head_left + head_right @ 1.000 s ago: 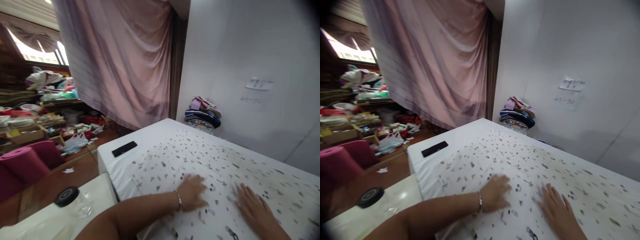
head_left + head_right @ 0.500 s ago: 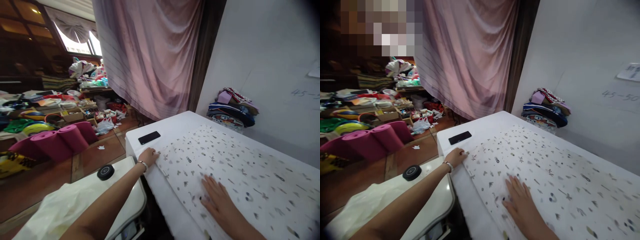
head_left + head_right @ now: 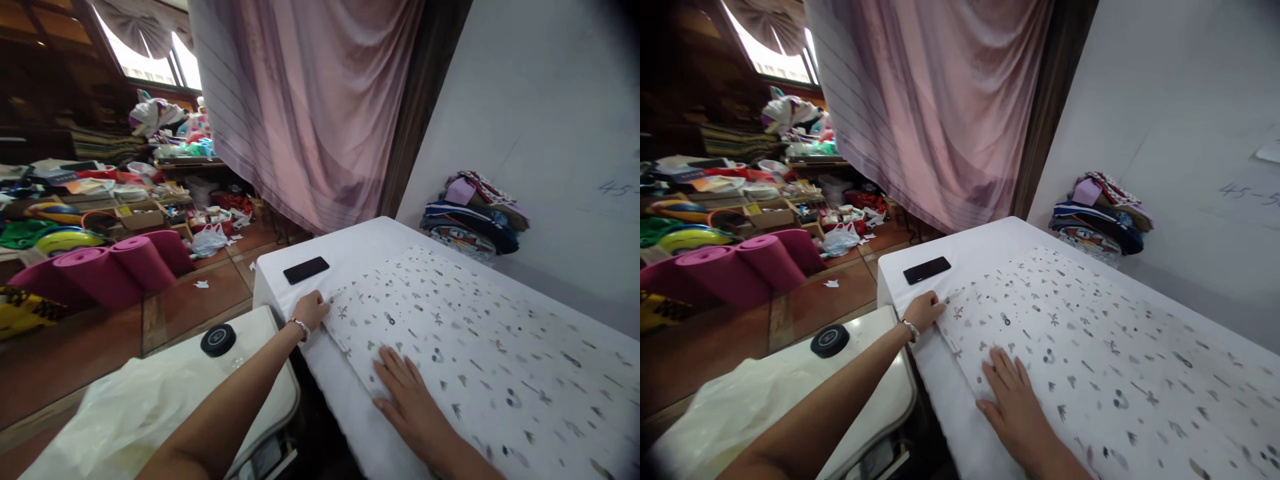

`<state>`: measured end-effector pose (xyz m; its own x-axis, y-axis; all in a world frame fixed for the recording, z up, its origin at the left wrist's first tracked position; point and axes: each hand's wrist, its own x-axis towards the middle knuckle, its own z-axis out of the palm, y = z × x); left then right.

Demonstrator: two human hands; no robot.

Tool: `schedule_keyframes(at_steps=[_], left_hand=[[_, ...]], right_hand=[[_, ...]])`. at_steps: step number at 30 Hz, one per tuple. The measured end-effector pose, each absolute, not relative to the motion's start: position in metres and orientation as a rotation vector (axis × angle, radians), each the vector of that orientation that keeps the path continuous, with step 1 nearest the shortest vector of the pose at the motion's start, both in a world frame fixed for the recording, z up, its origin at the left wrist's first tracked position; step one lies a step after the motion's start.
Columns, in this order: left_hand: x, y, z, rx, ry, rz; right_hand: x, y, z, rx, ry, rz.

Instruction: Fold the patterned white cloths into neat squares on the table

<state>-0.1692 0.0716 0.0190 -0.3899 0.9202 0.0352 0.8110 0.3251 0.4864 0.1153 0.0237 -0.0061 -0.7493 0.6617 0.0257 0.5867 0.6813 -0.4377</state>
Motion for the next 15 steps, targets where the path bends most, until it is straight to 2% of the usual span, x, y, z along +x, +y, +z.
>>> schedule_keyframes(at_steps=[3,10,15], left_hand=[[-0.16,0.066,0.016,1.501,2.27,0.905],[-0.134,0.054,0.017,1.518,2.064,1.25],[-0.122,0.051,0.013,1.634,2.011,1.313]], right_hand=[[0.104,0.023,-0.002,-0.998,-2.496,0.811],[0.063,0.053,0.014,-1.163,-1.581,1.61],[0.033,0.073,0.029,-1.096,-1.2,1.818]])
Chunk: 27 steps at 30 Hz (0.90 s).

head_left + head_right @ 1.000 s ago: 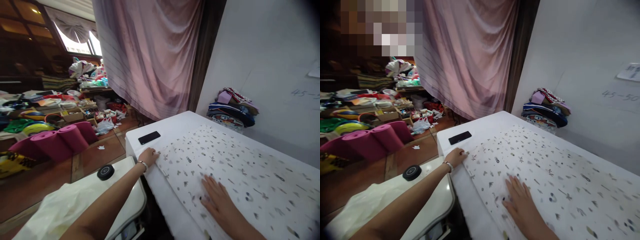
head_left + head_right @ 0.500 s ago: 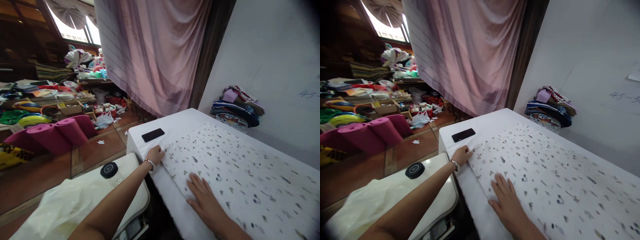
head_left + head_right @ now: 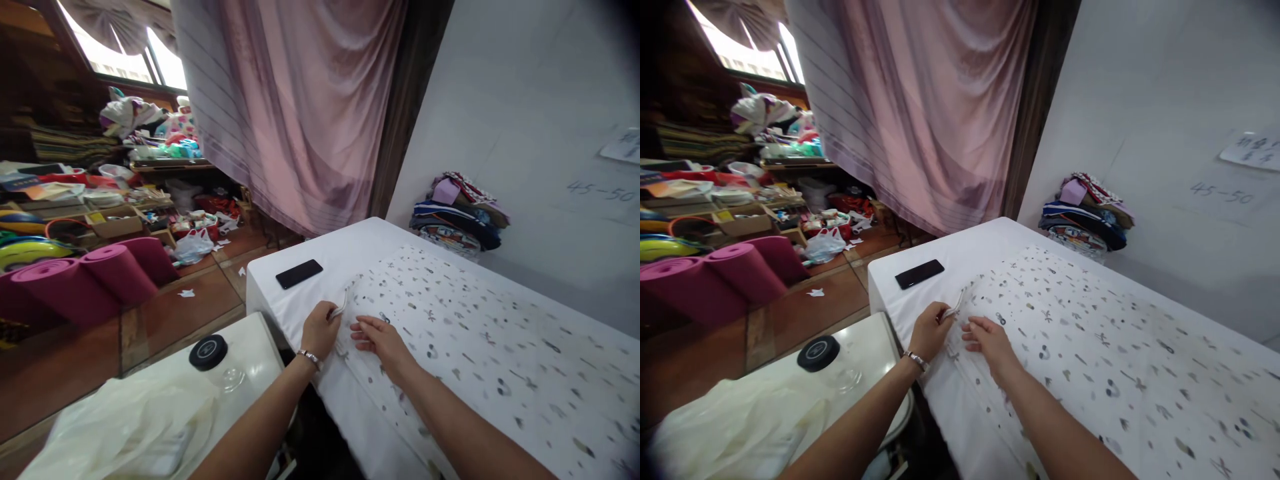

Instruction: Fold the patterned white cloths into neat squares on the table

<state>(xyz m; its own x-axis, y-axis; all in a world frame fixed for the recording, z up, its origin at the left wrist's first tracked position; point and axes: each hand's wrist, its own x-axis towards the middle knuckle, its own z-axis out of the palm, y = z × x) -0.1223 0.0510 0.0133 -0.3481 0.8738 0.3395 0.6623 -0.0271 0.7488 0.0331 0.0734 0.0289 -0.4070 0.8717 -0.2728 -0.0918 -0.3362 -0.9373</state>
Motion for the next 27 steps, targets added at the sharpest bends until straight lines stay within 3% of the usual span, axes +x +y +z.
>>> schedule_keyframes(at_steps=[15,27], left_hand=[[-0.129,0.051,0.006,1.484,2.026,1.428],[-0.149,0.05,0.004,1.304,2.099,1.422]], right_hand=[[-0.003,0.082,0.032,-0.942,-1.181,2.04],[-0.022,0.084,0.029,-0.962,-1.374,2.024]])
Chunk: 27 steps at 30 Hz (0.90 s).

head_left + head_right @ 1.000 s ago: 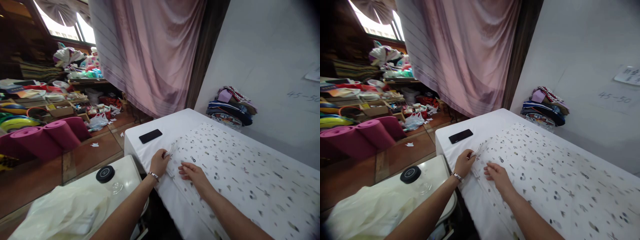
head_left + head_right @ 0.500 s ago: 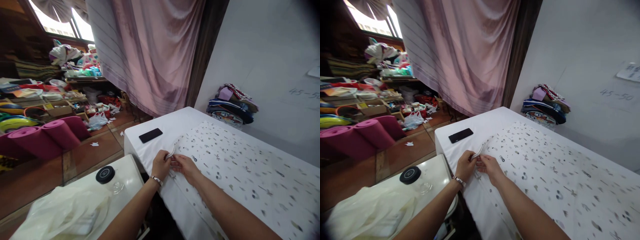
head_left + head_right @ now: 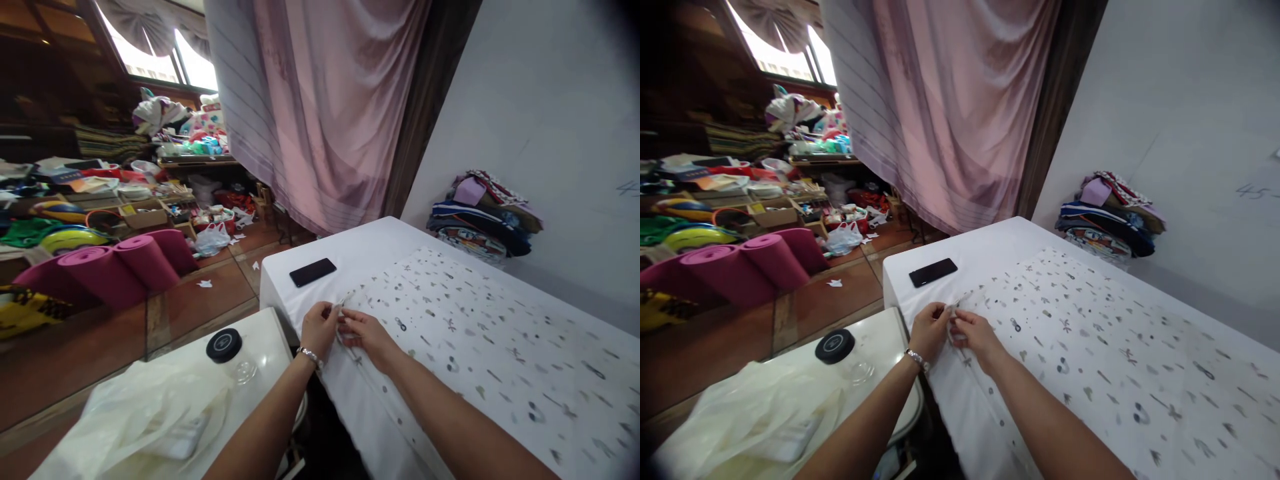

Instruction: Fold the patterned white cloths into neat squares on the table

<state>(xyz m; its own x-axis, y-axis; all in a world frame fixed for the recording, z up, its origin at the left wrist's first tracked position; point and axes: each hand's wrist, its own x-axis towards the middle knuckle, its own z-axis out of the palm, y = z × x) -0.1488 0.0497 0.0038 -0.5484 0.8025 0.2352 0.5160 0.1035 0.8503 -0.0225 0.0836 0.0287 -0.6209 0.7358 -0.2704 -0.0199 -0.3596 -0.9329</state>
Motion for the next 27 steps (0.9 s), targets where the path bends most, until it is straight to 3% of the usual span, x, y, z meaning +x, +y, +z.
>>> schedule_keyframes(at_steps=[3,8,12,19,22,27], left_hand=[[-0.155,0.047,0.004,1.331,2.248,1.329],[-0.159,0.046,0.002,1.451,2.432,1.095],[-0.158,0.048,0.001,1.516,2.554,0.854],[-0.159,0.05,0.004,1.564,2.612,0.641],[-0.157,0.048,0.006,1.543,2.577,0.729],[-0.149,0.044,0.007,1.621,2.398,1.121]], right_hand=[[-0.022,0.085,0.022,-1.077,-1.629,1.745],[-0.016,0.09,0.008,-0.917,-2.226,0.931],[-0.012,0.089,0.002,-0.877,-2.614,0.721],[-0.008,0.082,0.001,-0.89,-2.701,0.656],[-0.008,0.086,0.0,-0.883,-2.549,0.868],[-0.015,0.094,0.009,-1.103,-1.75,1.413]])
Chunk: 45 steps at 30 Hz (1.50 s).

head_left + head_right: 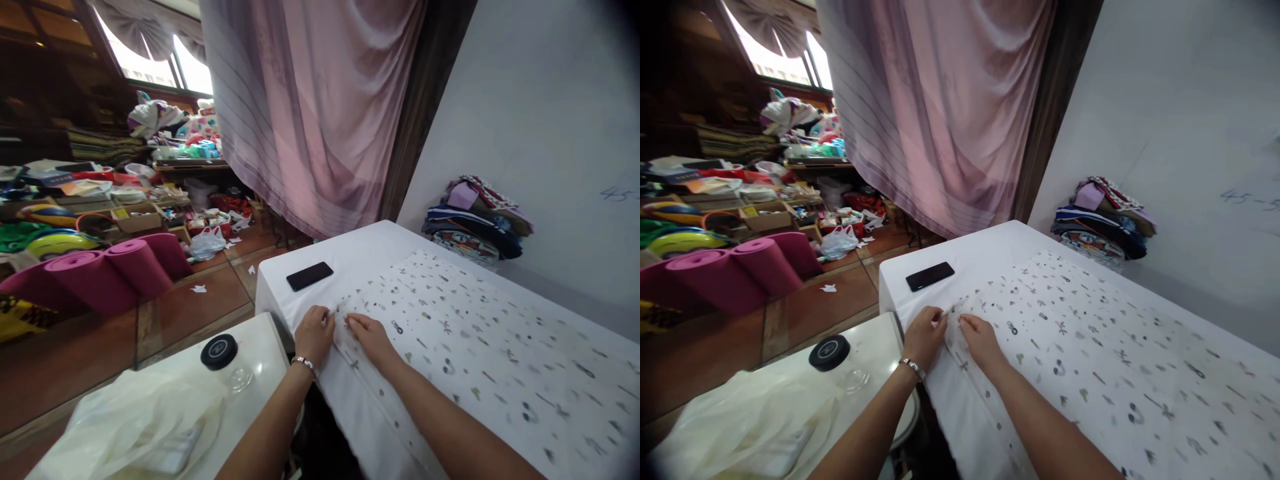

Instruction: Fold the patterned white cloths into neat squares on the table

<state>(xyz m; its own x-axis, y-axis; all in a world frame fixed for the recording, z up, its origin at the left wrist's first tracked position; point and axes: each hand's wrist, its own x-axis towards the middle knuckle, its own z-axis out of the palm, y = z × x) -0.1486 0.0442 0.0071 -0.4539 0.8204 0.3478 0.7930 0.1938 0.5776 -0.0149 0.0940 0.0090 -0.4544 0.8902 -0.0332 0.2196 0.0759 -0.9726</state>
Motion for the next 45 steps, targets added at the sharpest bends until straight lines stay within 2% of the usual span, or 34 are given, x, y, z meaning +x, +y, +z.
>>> schedule_keyframes(at_steps=[3,8,16,22,26,31,33,40,45], left_hand=[[-0.14,0.043,0.007,1.678,2.278,1.288],[-0.125,0.04,0.008,1.847,2.178,1.316],[-0.107,0.039,0.011,1.819,1.87,1.455],[-0.128,0.05,0.011,1.282,1.571,1.474],[-0.146,0.084,0.015,1.349,1.711,1.31],[-0.137,0.151,0.028,1.544,1.912,0.743],[-0.128,0.177,0.031,1.581,1.94,0.624],[-0.096,0.253,0.033,1.646,2.006,0.448],[-0.08,0.297,0.025,1.732,1.972,0.51]], right_hand=[[-0.018,0.092,0.017,-1.125,-1.342,1.811],[-0.015,0.081,0.024,-0.891,-1.164,2.055],[-0.01,0.08,0.022,-0.91,-1.118,2.022],[-0.005,0.083,0.024,-1.017,-1.146,2.01],[-0.002,0.083,0.023,-1.074,-1.186,1.958],[-0.003,0.086,0.021,-1.073,-1.283,1.898],[-0.001,0.087,0.021,-1.053,-1.311,1.882],[0.006,0.086,0.016,-1.108,-1.295,1.946],[0.005,0.087,0.01,-1.068,-1.206,2.04]])
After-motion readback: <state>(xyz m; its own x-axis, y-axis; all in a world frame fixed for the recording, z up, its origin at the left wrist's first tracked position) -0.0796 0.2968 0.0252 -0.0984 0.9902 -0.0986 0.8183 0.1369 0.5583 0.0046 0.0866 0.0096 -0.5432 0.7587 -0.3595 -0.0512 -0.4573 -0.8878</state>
